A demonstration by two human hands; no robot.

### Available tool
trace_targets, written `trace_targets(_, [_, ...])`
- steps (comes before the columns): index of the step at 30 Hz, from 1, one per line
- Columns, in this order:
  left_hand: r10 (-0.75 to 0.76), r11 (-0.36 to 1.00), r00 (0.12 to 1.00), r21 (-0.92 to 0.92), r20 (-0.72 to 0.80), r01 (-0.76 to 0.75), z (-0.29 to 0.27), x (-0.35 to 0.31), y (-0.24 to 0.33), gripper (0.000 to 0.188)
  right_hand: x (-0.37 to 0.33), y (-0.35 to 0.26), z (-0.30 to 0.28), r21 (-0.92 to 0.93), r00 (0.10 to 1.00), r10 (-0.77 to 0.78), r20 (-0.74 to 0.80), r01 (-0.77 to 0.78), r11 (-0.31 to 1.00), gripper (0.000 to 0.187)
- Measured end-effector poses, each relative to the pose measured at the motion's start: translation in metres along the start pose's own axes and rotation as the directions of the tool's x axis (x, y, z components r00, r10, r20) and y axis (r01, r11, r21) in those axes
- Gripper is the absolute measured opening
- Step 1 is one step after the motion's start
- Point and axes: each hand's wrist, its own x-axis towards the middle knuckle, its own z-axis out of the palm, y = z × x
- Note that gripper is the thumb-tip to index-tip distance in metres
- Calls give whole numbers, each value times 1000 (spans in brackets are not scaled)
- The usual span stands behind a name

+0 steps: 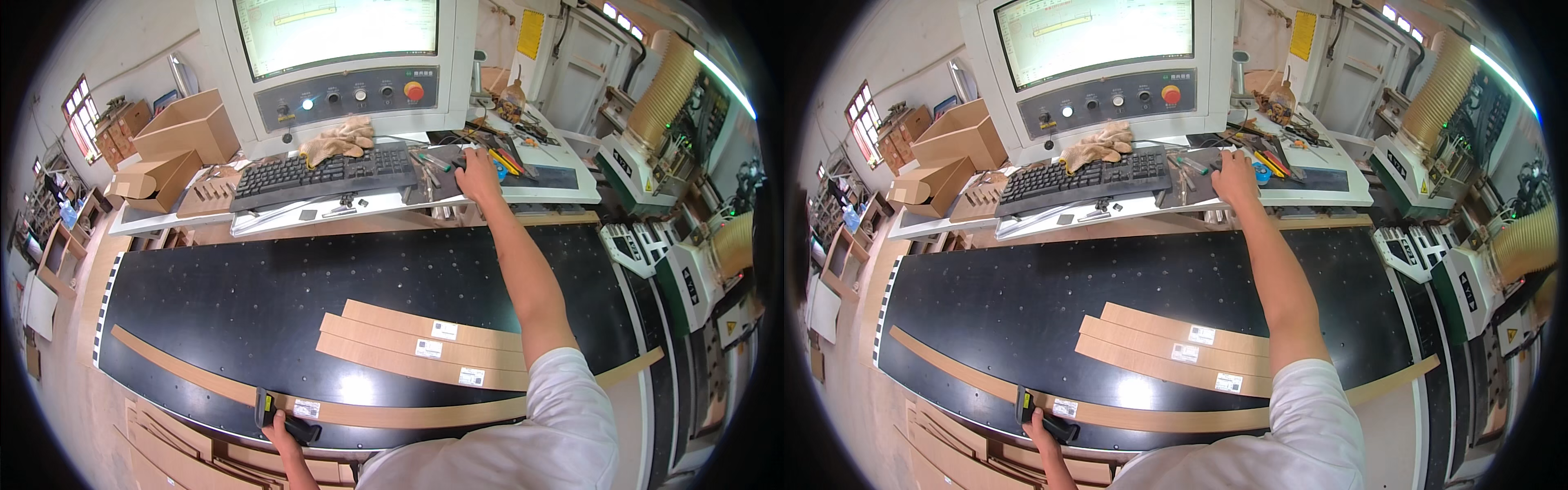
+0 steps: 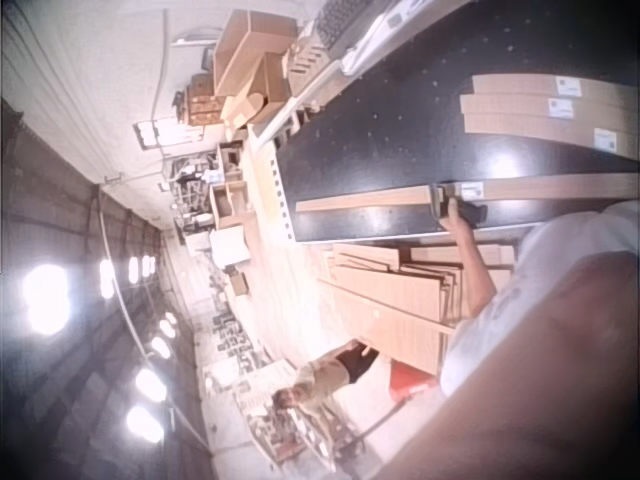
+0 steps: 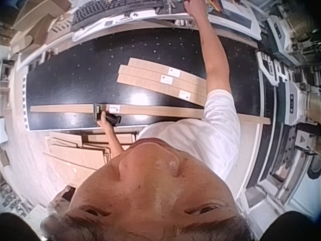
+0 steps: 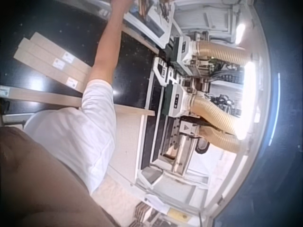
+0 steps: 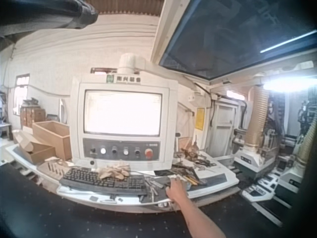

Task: The person repeatedly picks up thin wooden planks from a stack, scans their barcodes with a handheld scanner, and places them on a large black worktable. Another person is visible in the background moving planks with a pallet jack.

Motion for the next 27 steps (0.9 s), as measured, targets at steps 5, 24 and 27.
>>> trace_targets(5, [-36, 999, 998, 0, 48, 36, -10, 7, -12, 51, 1, 3, 1, -23, 1000, 14, 19, -14, 1000, 45])
trace_targets(24, [-24, 1000, 998, -10, 56, 25, -3, 1, -4, 54, -1, 4, 3, 32, 1000, -17, -11, 17, 999, 42])
trace_targets(27, [-11, 1000, 998, -9, 62, 11, -3, 1, -4, 53, 0, 4, 4, 29, 1000, -12, -15, 13, 1000, 42])
